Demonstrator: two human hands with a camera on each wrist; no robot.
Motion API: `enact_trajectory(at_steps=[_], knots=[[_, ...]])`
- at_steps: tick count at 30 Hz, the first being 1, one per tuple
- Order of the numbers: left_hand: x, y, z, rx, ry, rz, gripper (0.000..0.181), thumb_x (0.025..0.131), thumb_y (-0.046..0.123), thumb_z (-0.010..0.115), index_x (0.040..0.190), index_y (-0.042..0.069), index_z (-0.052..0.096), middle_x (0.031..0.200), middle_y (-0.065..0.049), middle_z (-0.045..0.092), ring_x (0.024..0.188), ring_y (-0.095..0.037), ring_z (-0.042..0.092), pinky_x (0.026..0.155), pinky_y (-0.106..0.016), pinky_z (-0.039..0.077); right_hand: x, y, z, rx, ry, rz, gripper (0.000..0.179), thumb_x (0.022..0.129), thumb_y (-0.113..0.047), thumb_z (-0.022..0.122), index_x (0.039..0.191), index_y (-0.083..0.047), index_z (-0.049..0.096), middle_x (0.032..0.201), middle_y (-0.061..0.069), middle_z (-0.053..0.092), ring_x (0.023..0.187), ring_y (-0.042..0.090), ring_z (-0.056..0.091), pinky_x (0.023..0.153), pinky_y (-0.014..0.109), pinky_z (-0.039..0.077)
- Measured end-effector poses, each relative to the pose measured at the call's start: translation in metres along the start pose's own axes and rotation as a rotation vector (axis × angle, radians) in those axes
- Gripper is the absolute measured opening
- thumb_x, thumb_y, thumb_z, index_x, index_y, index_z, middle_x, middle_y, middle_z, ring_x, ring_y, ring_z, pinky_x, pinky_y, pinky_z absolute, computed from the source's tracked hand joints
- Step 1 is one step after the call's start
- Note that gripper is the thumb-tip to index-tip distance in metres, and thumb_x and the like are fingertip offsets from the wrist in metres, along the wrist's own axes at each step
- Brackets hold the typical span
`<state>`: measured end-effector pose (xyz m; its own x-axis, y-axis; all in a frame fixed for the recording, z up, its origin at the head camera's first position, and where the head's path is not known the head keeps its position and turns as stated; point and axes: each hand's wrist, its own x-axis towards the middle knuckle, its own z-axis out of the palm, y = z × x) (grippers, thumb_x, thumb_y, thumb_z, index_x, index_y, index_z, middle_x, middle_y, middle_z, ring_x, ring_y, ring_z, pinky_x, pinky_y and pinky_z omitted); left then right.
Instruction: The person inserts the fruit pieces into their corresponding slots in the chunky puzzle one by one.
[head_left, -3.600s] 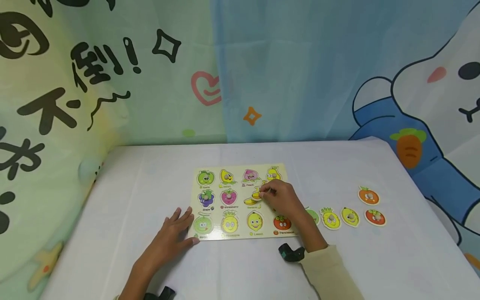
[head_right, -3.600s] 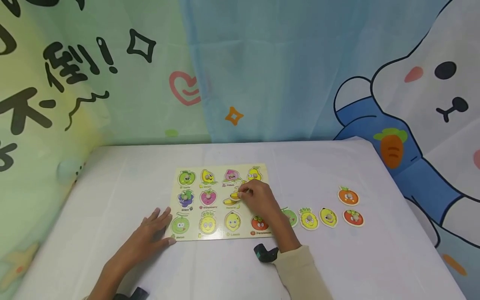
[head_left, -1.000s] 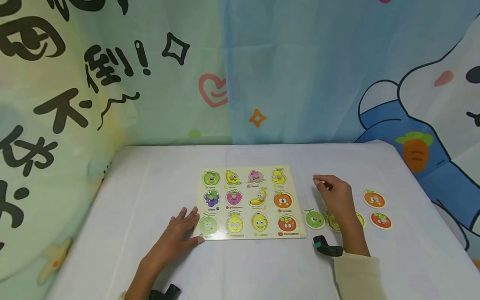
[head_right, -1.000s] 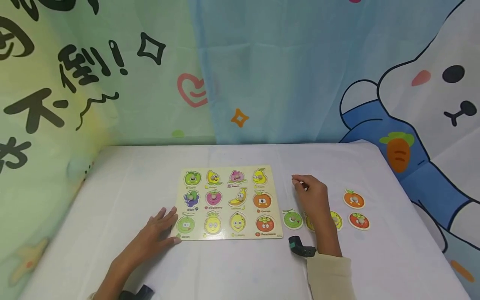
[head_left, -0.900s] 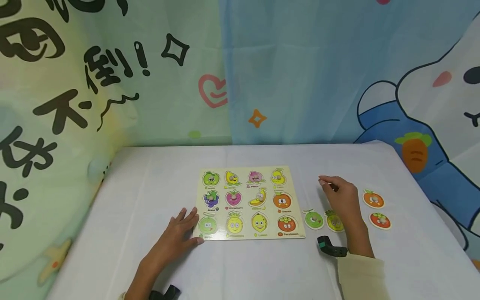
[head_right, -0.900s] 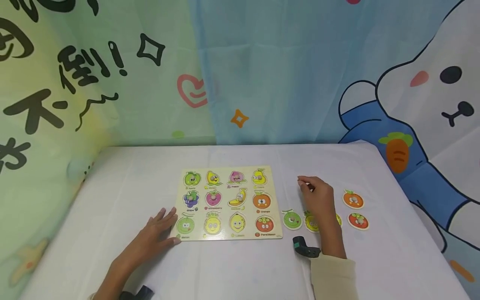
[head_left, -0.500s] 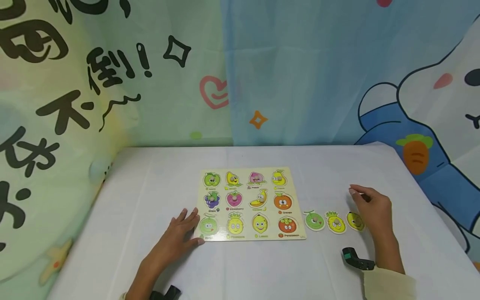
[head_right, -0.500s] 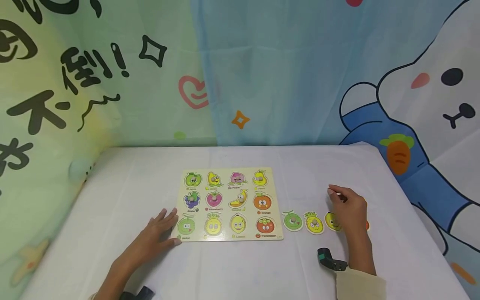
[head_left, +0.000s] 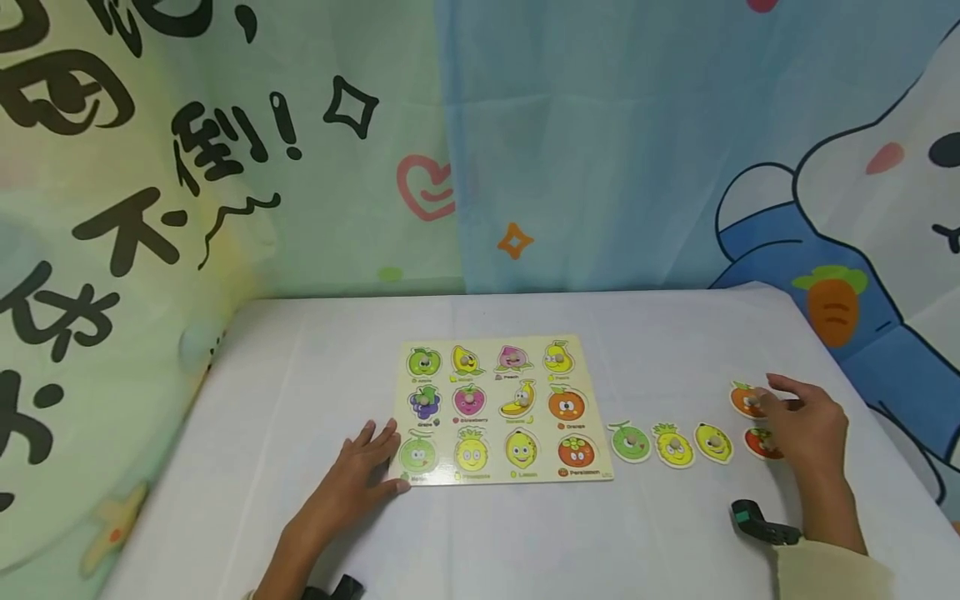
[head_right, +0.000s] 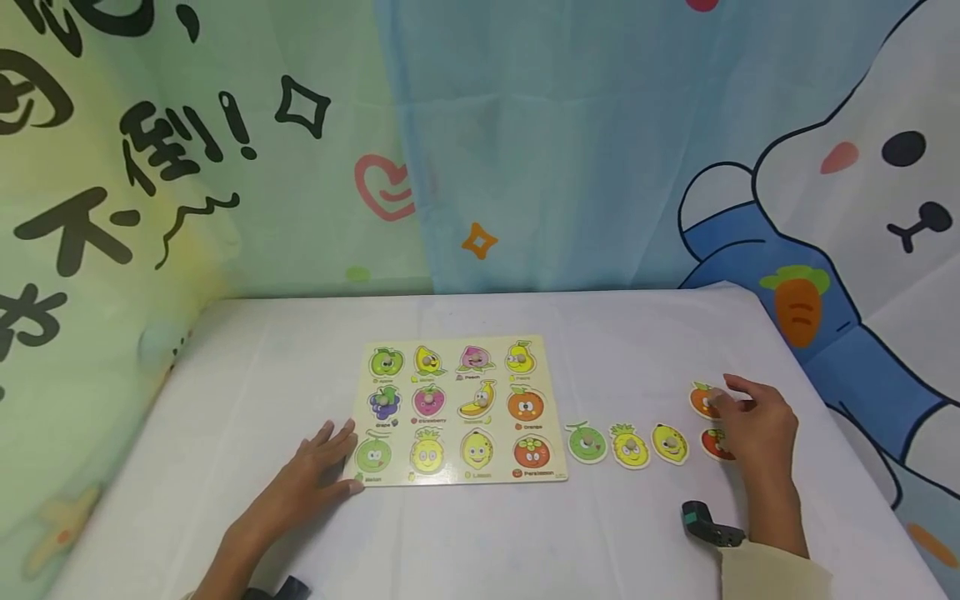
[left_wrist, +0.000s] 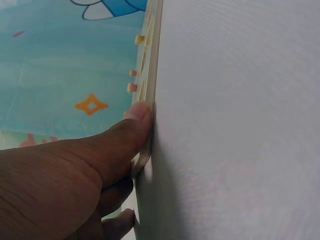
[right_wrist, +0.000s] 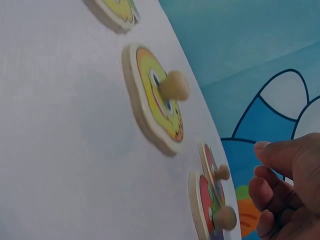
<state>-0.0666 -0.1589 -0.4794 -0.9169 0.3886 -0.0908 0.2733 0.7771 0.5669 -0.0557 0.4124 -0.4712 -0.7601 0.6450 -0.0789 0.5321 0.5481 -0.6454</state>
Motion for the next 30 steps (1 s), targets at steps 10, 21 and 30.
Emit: enact_trajectory(at_steps=[10,21,30], knots=[[0.001,0.001,0.001,0.000,0.011,0.000,0.074,0.076,0.026,0.083,0.139,0.002,0.052,0.151,-0.005,0.038,0.144,-0.035,0.020,0.113,-0.059,0.015,0.005,0.019,0.002,-0.031,-0.041,0.024,0.049,0.100,-0.029,0.054,0.140,-0.001,0.051,0.136,0.029,0.047,0.109,0.039,0.049,0.046,0.013,0.041],[0.002,0.000,-0.002,0.003,0.014,0.015,0.072,0.077,0.026,0.082,0.138,0.000,0.052,0.151,-0.007,0.037,0.144,-0.036,0.021,0.113,-0.059,0.015,0.009,0.023,0.009,-0.093,-0.099,-0.062,0.050,0.100,-0.032,0.055,0.135,0.003,0.054,0.125,0.029,0.052,0.101,0.039,0.052,0.053,0.015,0.044],[0.001,0.001,-0.001,-0.015,0.005,-0.007,0.072,0.077,0.026,0.082,0.138,0.001,0.052,0.152,-0.006,0.038,0.144,-0.035,0.020,0.114,-0.057,0.014,0.008,0.019,0.012,-0.136,-0.145,-0.109,0.046,0.100,-0.026,0.054,0.132,0.007,0.054,0.115,0.027,0.053,0.096,0.040,0.051,0.059,0.026,0.048]])
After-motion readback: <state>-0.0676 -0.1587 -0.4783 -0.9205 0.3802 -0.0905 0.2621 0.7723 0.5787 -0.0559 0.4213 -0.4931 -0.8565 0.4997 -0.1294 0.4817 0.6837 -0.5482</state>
